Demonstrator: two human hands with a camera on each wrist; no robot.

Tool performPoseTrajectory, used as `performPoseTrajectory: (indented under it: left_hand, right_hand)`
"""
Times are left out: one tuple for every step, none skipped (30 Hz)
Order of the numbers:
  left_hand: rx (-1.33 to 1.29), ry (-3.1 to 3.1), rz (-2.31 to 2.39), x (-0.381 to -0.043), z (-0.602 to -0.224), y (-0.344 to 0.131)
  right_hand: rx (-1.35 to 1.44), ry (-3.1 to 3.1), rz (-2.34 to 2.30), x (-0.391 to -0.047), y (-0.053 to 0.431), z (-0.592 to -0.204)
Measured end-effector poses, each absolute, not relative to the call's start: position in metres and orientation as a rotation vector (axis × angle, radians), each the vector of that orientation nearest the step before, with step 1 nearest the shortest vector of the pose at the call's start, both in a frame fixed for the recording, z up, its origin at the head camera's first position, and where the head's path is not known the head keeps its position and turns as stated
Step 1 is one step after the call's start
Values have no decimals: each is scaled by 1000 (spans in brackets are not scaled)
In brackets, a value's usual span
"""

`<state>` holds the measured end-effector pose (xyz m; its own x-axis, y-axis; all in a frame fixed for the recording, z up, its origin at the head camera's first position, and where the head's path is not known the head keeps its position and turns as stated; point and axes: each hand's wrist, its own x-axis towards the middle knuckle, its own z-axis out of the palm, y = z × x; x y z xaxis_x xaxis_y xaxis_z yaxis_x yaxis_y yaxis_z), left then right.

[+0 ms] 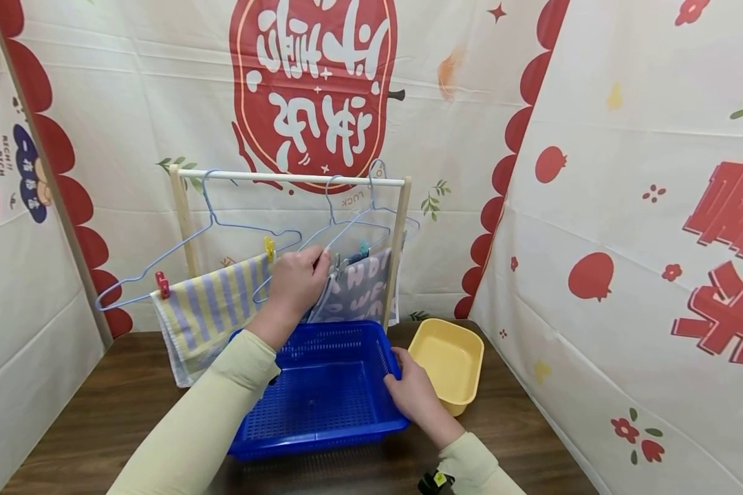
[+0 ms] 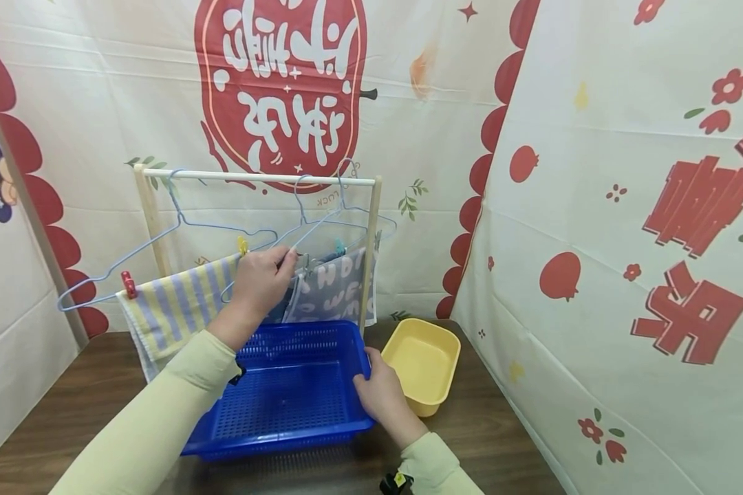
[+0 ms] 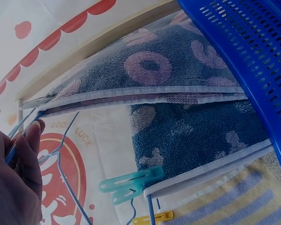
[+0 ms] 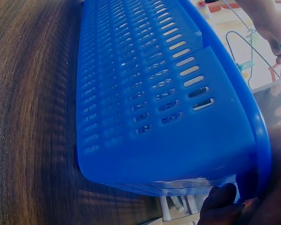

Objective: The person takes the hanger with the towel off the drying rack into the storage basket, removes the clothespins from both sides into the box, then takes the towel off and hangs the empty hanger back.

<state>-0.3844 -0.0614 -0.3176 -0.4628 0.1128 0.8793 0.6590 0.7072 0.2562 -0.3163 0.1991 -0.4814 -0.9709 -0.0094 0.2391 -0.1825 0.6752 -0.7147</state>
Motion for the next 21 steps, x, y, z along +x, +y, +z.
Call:
performPoseTrajectory:
  left_hand:
    - [-595, -1972, -738, -384, -317, -62]
    - [-596, -1969, -740, -383, -317, -62]
    - [-596, -1964, -741, -383, -317, -63]
    - [-594, -1959, -741, -382, -317, -63]
    - [-590, -1954, -744, -382, -317, -63]
    - [-589, -1950, -750, -381, -316, -63]
    - [-587, -1946, -754, -381, -316, -64]
    - [-585, -1941, -757, -380, -315, -64]
    - [-582, -1938, -762, -380, -315, -64]
    - [-579, -1935, -766, -379, -315, -65]
    - [-575, -1933, -767, -378, -314, -66]
    - [-571, -1929, -769, -377, -314, -67]
    - [-568, -1924, -769, -376, -313, -68]
    - [-564, -1919, -766, -375, -313, -68]
    - [-564, -1912, -764, -375, -312, -69]
    - [-565, -1907, -767, -374, -312, -70]
    - [-566, -1903, -770, -372, -311, -71]
    - [-570, -1900, -776, -371, -310, -72]
    - [-576, -1899, -781, -370, -309, -73]
    - [-578, -1902, -784, -369, -307, -74]
    - [-582, -1906, -792, -368, -306, -75]
  right_hand:
    - [155, -2675, 1175, -316, 199, -481]
    - [154, -2676, 1175, -316, 199, -481]
    - [154, -2676, 1173, -316, 199, -481]
    - [152, -2677, 1173, -316, 199, -481]
    - [150, -2677, 1172, -316, 199, -481]
    - [148, -2677, 1171, -316, 199, -482]
    - [146, -2676, 1171, -317, 199, -482]
    - [147, -2676, 1170, -317, 199, -482]
    - [147, -2675, 1171, -317, 200, -482]
    - [148, -2675, 1172, -317, 200, -482]
    - [149, -2675, 1174, -317, 200, -482]
    - [153, -2673, 1176, -317, 200, -483]
    - [157, -2672, 1178, -318, 200, -483]
    - [158, -2671, 1179, -318, 200, -483]
    - [159, -2671, 1181, -318, 200, -483]
    - [158, -2670, 1183, -318, 200, -483]
    - [160, -2667, 1184, -318, 200, -482]
    - [164, -2663, 1183, -318, 200, -482]
    - [164, -2660, 1184, -317, 200, -481]
    - [165, -2657, 1184, -317, 200, -480]
    - [163, -2656, 1185, -317, 200, -480]
